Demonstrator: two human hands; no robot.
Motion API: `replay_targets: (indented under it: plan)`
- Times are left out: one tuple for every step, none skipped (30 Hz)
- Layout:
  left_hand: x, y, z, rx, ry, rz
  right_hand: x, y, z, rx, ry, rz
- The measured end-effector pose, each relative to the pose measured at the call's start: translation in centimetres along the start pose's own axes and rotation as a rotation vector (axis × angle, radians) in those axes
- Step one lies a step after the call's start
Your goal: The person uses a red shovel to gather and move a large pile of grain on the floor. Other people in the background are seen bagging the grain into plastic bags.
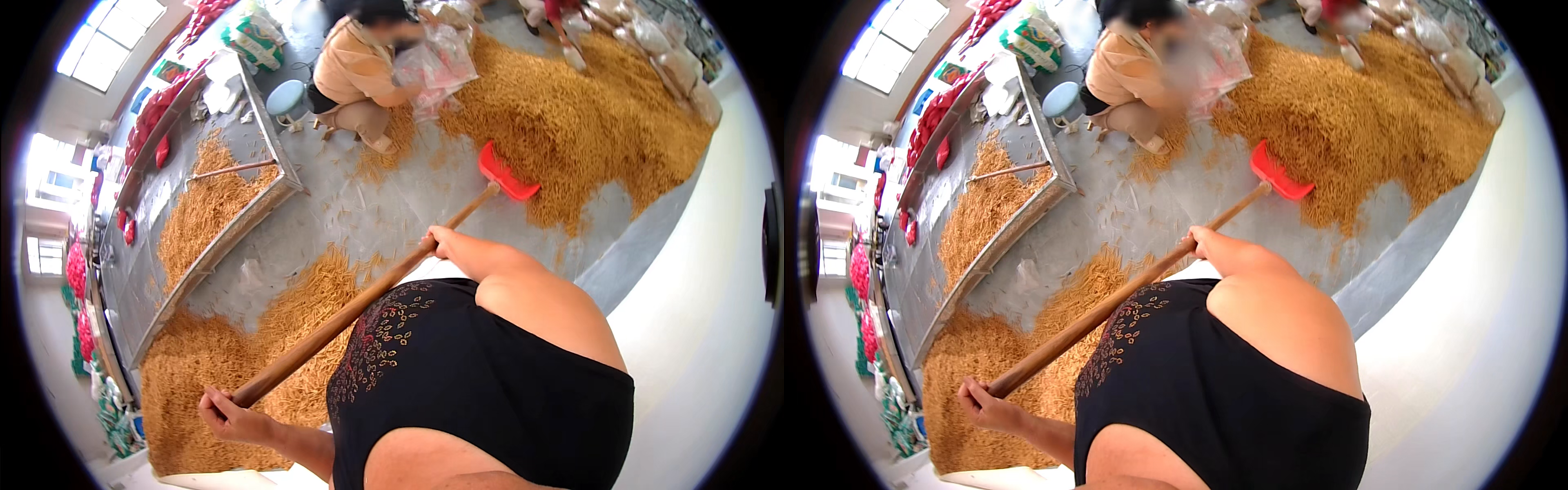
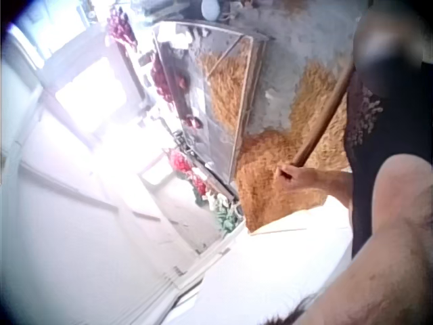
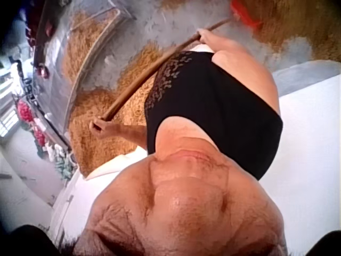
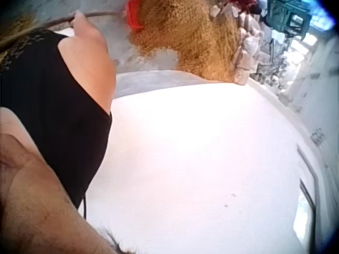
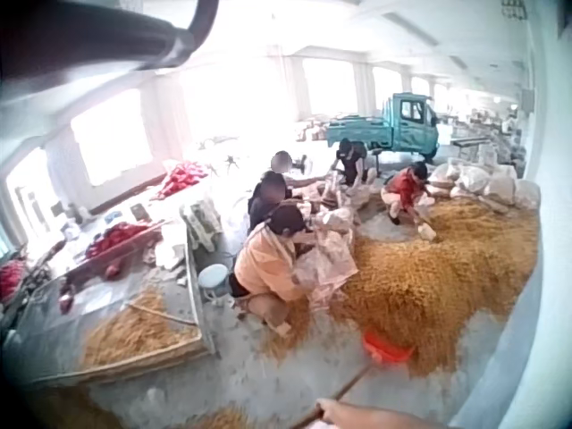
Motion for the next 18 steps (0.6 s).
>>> replay_targets:
  plan:
    - [0.0,0.2,-0.4,0.284,0.006,-0.093,0.5,-0.3,0.0,-0.003,-0.017,0.0]
    - [0.1,0.1,-1.1,0.562,0.007,-0.197,1.0,-0.3,-0.5,0.028,-0.016,-0.016]
    - [0.2,0.1,-1.8,0.842,0.008,-0.311,1.7,-0.9,-0.6,0.061,-0.023,-0.037]
    - [0.3,-0.9,-2.5,0.999,-0.046,-0.956,2.0,-1.4,-0.8,-0.002,0.007,-0.061]
    - [0.4,-0.5,-3.4,1.079,0.201,-0.872,2.3,-1.8,-1.0,-0.06,0.038,-0.083]
    - [0.0,-0.2,-3.7,1.182,0.427,-0.762,2.2,-3.1,-1.6,-0.113,0.046,-0.113]
    - [-0.2,0.6,-4.3,1.263,0.65,-0.645,2.3,-4.0,-2.0,-0.073,0.023,-0.144]
    - [0.1,1.7,-4.9,1.377,0.765,-0.671,2.3,-4.6,-2.2,-0.04,-0.015,-0.15]
    - [0.4,3.0,-5.3,1.493,0.879,-0.693,2.3,-5.2,-2.2,-0.009,-0.054,-0.156]
    - [0.6,4.9,-5.1,1.516,0.818,-0.759,2.1,-5.8,-2.0,0.02,-0.104,-0.105]
    - [0.4,6.2,-4.6,1.535,0.755,-0.815,1.8,-5.9,-1.9,0.038,-0.153,-0.052]
    - [-0.6,5.4,-4.4,1.552,0.734,-0.712,1.5,-5.0,-1.2,0.042,-0.22,0.086]
    - [-1.8,3.9,-4.2,1.568,0.722,-0.606,4.0,-4.2,0.6,0.056,-0.22,0.143]
    - [-2.2,2.8,-4.4,1.551,0.714,-0.654,7.0,-3.0,2.3,0.056,-0.209,0.198]
    - [-2.6,1.9,-4.2,1.535,0.688,-0.687,8.3,-0.6,3.4,0.165,-0.282,0.159]
    - [-2.6,1.5,-4.3,1.522,0.664,-0.735,8.0,0.7,4.2,0.244,-0.172,0.112]
    - [-2.3,2.4,-4.8,1.505,0.623,-0.769,7.7,1.7,3.7,0.148,-0.191,0.124]
    - [-1.4,3.7,-5.6,1.486,0.6,-0.816,9.0,1.2,3.6,0.114,-0.228,0.117]
Point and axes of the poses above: each hand's wrist, its own x-axis towards the middle knuckle, its own z-axis out of the back of the hand, y = z × x, the point moved 1 cm from there along x, towards the middle knuckle, and after that the axes turned 13 degrees about z, right-handed, at the moved point
